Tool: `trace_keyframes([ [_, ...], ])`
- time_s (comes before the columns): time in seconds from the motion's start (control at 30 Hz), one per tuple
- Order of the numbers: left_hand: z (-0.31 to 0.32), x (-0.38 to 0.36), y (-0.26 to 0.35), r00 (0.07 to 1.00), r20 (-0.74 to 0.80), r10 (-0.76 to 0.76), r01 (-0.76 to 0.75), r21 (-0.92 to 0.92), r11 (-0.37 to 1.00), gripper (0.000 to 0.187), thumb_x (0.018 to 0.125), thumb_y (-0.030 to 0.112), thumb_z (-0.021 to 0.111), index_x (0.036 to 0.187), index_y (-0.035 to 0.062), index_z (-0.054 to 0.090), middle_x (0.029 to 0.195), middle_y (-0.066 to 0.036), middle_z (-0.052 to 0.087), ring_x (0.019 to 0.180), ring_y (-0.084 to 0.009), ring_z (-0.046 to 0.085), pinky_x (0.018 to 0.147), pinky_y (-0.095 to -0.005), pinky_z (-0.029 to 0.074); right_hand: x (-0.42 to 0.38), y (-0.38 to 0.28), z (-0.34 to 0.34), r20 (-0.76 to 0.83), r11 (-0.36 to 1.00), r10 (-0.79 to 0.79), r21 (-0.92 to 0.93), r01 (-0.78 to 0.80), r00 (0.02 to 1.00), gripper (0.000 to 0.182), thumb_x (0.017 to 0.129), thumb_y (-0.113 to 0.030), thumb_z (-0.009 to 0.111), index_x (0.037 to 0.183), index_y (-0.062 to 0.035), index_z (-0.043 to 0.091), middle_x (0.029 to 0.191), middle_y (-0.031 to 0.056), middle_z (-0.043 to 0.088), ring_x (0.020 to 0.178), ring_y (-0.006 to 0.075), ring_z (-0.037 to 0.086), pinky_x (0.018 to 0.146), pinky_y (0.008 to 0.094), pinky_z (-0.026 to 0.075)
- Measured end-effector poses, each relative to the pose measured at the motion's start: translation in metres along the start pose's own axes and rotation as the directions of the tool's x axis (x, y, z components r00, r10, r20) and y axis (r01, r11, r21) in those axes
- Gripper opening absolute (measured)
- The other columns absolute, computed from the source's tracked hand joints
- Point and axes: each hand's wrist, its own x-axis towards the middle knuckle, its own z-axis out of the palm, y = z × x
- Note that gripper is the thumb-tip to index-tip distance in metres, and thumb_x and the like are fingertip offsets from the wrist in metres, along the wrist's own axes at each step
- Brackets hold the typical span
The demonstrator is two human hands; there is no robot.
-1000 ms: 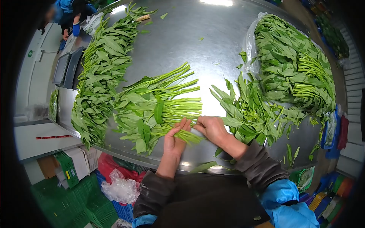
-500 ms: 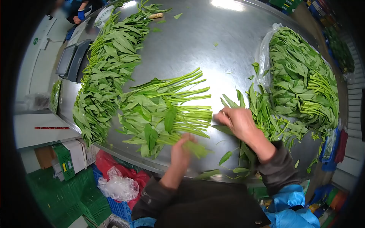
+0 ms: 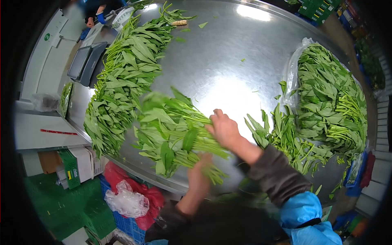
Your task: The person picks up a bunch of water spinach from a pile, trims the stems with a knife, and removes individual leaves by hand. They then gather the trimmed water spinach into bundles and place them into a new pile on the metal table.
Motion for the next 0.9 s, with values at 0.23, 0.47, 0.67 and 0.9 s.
trace_keyframes([
  [0.23, 0.008, 0.006, 0.021, 0.985, 0.014, -0.170, 0.168, -0.254, 0.953, 0.037, 0.090, 0.013, 0.061, 0.124, 0.0019, 0.053, 0.114, -0.008, 0.061, 0.101, -0.0217, 0.060, 0.086, -0.0365, 0.050, -0.063, -0.034, 0.004, 0.366, 0.778, 0.304, 0.436, -0.451, 0.879, 0.044, 0.089, -0.037, 0.060, 0.102, 0.0052, 0.055, 0.098, 0.0267, 0.061, 0.084, 0.0402, 0.063, 0.076, 0.0460, 0.048],
  [0.47, 0.001, -0.057, 0.048, 0.995, 0.069, 0.069, -0.065, -0.057, 0.996, 0.041, 0.084, 0.002, 0.064, 0.123, -0.0003, 0.052, 0.112, -0.010, 0.062, 0.099, -0.0217, 0.062, 0.086, -0.0343, 0.051, -0.127, -0.074, -0.031, 0.012, 0.613, 0.255, 0.771, -0.172, 0.967, 0.049, 0.084, -0.032, 0.070, 0.112, 0.0030, 0.050, 0.093, 0.0250, 0.064, 0.085, 0.0399, 0.064, 0.072, 0.0446, 0.050],
  [0.67, -0.059, -0.074, 0.044, 0.946, 0.140, -0.293, 0.246, 0.278, 0.929, 0.040, 0.085, 0.006, 0.066, 0.122, 0.0003, 0.054, 0.111, -0.010, 0.063, 0.098, -0.0216, 0.063, 0.084, -0.0360, 0.052, -0.197, -0.067, -0.027, 0.675, 0.001, 0.292, 0.708, -0.706, 0.678, 0.045, 0.084, -0.021, 0.072, 0.118, 0.0006, 0.051, 0.103, 0.0120, 0.066, 0.089, 0.0252, 0.065, 0.080, 0.0370, 0.051],
  [0.9, -0.071, -0.066, 0.031, 0.906, 0.218, -0.362, 0.309, 0.245, 0.919, 0.041, 0.080, 0.001, 0.067, 0.119, 0.0006, 0.056, 0.107, -0.011, 0.065, 0.094, -0.0252, 0.065, 0.082, -0.0383, 0.054, -0.206, -0.066, -0.002, 0.750, -0.019, 0.213, 0.644, -0.765, 0.626, 0.057, 0.083, -0.031, 0.074, 0.127, -0.0006, 0.055, 0.117, 0.0120, 0.063, 0.106, 0.0185, 0.058, 0.092, 0.0319, 0.045],
])
